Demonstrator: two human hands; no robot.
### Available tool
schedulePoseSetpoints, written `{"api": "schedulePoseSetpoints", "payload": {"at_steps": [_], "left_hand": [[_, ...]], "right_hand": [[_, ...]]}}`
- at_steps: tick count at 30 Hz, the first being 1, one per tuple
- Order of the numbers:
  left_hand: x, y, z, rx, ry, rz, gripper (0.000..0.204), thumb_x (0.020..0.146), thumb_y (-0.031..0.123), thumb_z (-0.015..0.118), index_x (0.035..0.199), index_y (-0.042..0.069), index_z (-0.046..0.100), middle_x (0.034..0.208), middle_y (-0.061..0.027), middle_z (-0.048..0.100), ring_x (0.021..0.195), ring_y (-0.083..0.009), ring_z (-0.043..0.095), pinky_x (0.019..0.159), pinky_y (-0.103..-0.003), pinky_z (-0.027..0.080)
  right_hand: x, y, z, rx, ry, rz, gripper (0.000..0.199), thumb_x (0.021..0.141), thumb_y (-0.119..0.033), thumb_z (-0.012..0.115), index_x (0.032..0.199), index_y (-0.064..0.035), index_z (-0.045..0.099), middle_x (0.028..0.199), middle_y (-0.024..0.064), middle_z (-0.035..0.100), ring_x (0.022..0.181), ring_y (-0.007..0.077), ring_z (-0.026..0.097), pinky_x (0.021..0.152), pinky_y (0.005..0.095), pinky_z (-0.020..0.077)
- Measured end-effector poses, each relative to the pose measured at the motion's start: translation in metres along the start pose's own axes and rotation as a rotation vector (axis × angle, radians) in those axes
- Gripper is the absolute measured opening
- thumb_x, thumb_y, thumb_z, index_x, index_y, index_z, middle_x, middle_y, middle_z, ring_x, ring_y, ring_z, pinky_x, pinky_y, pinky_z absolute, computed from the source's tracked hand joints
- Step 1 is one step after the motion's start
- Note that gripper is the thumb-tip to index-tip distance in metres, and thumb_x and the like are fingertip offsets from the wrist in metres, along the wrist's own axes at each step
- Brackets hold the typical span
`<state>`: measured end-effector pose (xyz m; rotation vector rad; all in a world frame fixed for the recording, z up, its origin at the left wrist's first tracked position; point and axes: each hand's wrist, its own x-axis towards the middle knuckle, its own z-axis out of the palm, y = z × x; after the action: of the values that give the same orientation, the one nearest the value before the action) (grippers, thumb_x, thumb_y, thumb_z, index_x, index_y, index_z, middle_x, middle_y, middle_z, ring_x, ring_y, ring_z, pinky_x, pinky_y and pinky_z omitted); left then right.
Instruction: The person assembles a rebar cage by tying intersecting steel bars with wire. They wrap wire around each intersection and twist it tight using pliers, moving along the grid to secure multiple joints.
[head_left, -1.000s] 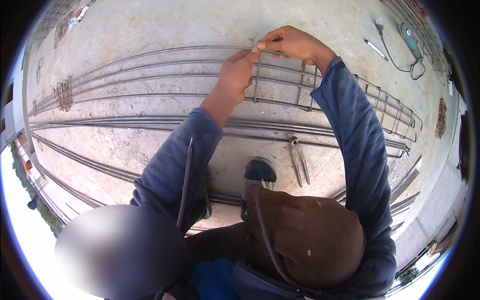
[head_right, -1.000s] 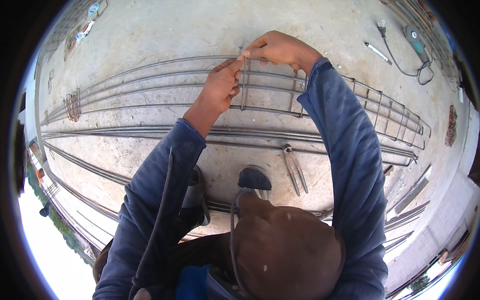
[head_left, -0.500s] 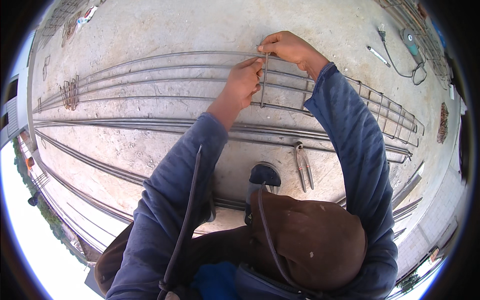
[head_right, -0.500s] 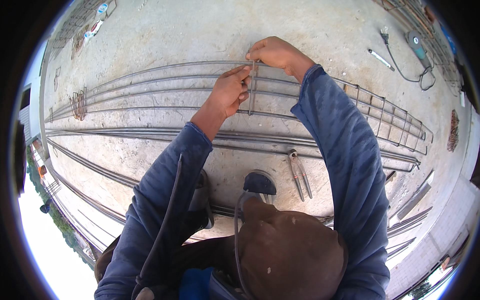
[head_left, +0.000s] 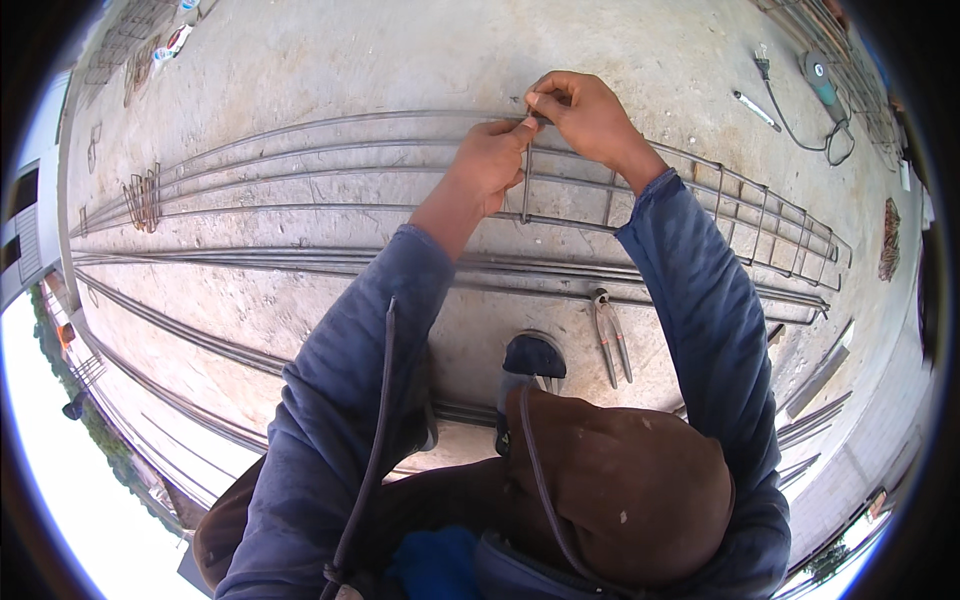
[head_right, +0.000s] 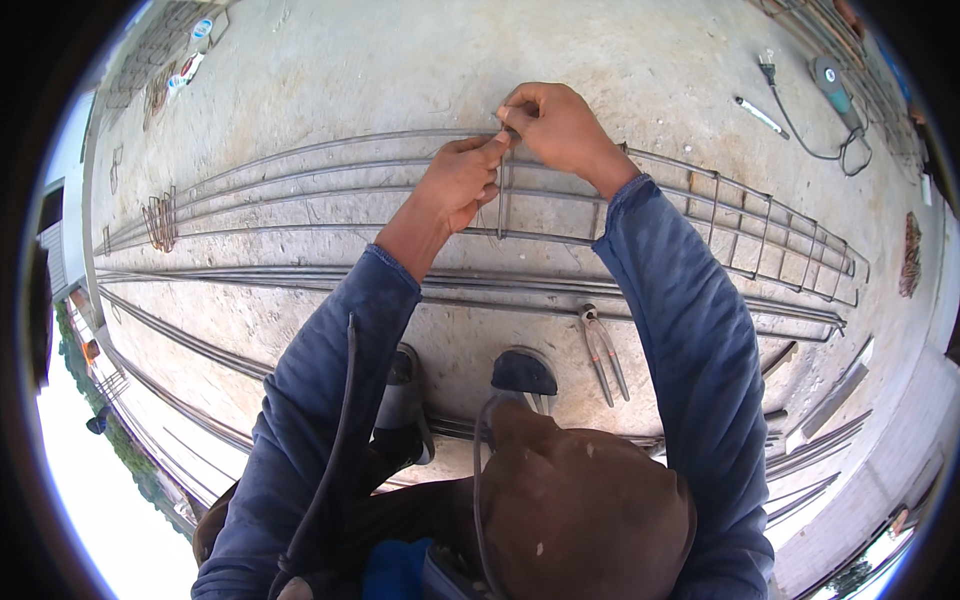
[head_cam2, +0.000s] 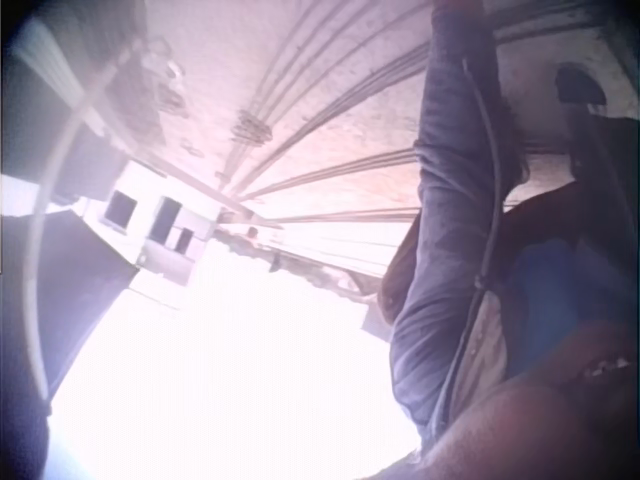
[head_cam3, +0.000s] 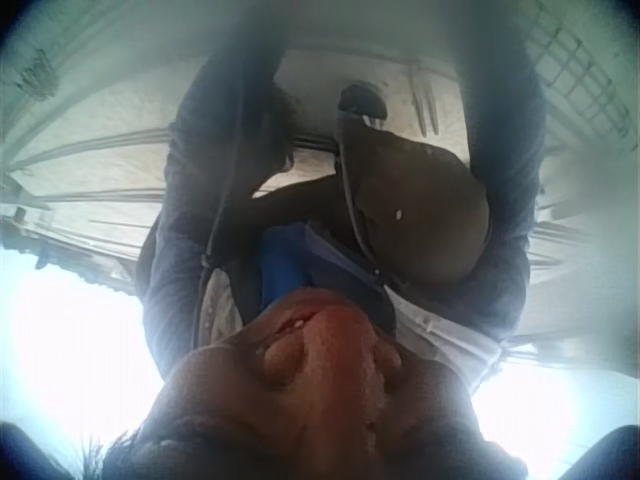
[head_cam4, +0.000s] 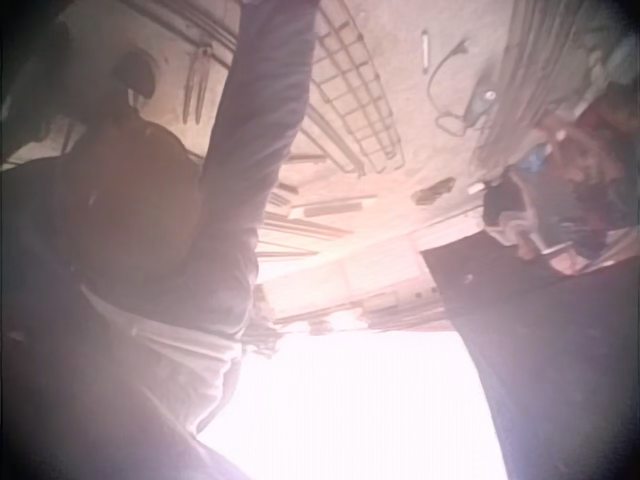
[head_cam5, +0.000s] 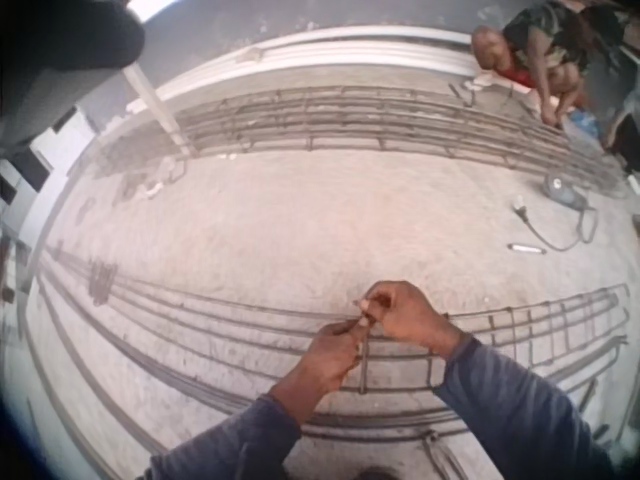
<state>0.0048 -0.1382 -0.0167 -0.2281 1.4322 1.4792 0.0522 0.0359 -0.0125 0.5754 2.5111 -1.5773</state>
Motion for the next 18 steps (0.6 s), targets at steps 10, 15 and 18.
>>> {"api": "schedulePoseSetpoints", "payload": {"at_steps": [10,15,18], "left_hand": [[0.006,0.004,-0.002,0.176,0.071,-0.032,0.027,0.108,0.025,0.071,0.115,-0.001,0.071,0.077,0.007,0.045,0.063,-0.0056,0.036,0.055,-0.027,0.033],[0.0,0.008,0.004,0.135,0.097,-0.009,0.026,0.108,0.024,0.068,0.111,-0.002,0.071,0.076,0.0063,0.045,0.062,-0.0057,0.035,0.053,-0.027,0.032],[-0.001,0.012,0.005,0.171,0.091,-0.009,0.027,0.109,0.025,0.067,0.107,-0.001,0.072,0.075,0.0062,0.045,0.062,-0.0059,0.035,0.052,-0.027,0.03]], "right_hand": [[-0.017,-0.004,0.004,-0.059,0.127,-0.092,0.024,0.099,-0.024,0.072,0.106,-0.0025,0.081,0.097,0.0124,0.082,0.086,0.0253,0.078,0.078,0.0386,0.06],[-0.039,-0.008,0.019,-0.342,0.363,-0.301,0.019,0.098,-0.023,0.072,0.096,-0.0059,0.08,0.094,0.0133,0.078,0.081,0.034,0.074,0.074,0.0455,0.0585],[-0.052,-0.004,0.03,-0.482,0.476,-0.383,0.016,0.098,-0.022,0.071,0.094,-0.0076,0.078,0.091,0.0136,0.076,0.079,0.0364,0.072,0.071,0.0473,0.057]]}}
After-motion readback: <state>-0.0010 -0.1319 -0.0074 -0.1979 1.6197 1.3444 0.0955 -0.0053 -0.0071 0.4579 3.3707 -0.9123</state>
